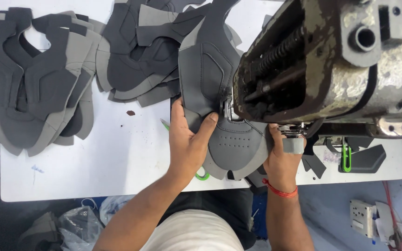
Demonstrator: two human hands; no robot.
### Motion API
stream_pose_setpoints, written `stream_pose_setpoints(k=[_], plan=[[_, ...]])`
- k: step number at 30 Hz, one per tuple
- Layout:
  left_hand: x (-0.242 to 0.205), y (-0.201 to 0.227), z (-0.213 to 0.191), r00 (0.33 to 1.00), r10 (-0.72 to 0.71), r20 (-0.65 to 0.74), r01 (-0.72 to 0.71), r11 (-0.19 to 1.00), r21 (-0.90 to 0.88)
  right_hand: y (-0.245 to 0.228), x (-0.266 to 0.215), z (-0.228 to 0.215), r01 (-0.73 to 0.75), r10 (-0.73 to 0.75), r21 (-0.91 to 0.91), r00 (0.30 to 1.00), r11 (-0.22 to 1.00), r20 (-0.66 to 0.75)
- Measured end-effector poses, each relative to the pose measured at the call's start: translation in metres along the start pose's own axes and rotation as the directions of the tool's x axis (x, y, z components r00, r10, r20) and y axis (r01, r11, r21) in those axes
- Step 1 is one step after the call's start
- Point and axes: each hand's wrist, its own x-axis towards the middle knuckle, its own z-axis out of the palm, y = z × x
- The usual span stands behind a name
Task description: The person sews gray shoe parts using a sewing machine, then uses green scissors to trim excess material. They repeat this process for multiple shoe parts, stacking the finished pieces on the table.
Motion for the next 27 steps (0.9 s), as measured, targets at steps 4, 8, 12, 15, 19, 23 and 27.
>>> stream_pose_setpoints(k=[4,8,12,15,19,23,27], plan=[[-0.004,-0.012,0.003,0.999,0.027,-0.025,-0.026,1.000,0.012,0.003,0.002,0.003,-0.020,0.020,-0.047,1.000,0.999,-0.010],[-0.007,-0.025,0.007,0.992,0.111,-0.066,-0.107,0.993,0.056,0.005,0.012,0.004,0.034,-0.035,-0.022,0.998,0.999,-0.055],[-0.007,-0.026,0.013,0.979,0.183,-0.093,-0.174,0.981,0.090,0.021,0.016,0.014,0.082,-0.085,-0.063,0.995,0.995,-0.050],[-0.006,-0.027,0.017,0.975,0.197,-0.107,-0.189,0.978,0.085,0.001,0.037,0.015,-0.338,0.476,0.859,0.870,0.384,0.130],[-0.007,-0.032,0.019,0.965,0.232,-0.118,-0.218,0.968,0.120,0.000,0.038,0.021,-0.357,0.594,0.931,0.734,-0.076,0.330],[-0.007,-0.033,0.019,0.956,0.275,-0.105,-0.253,0.950,0.183,-0.035,0.048,-0.002,-0.259,0.509,0.758,0.608,-0.599,0.610],[-0.007,-0.029,0.017,0.952,0.299,-0.063,-0.279,0.934,0.222,-0.044,-0.018,0.020,-0.464,0.409,0.729,0.871,0.504,0.272]])
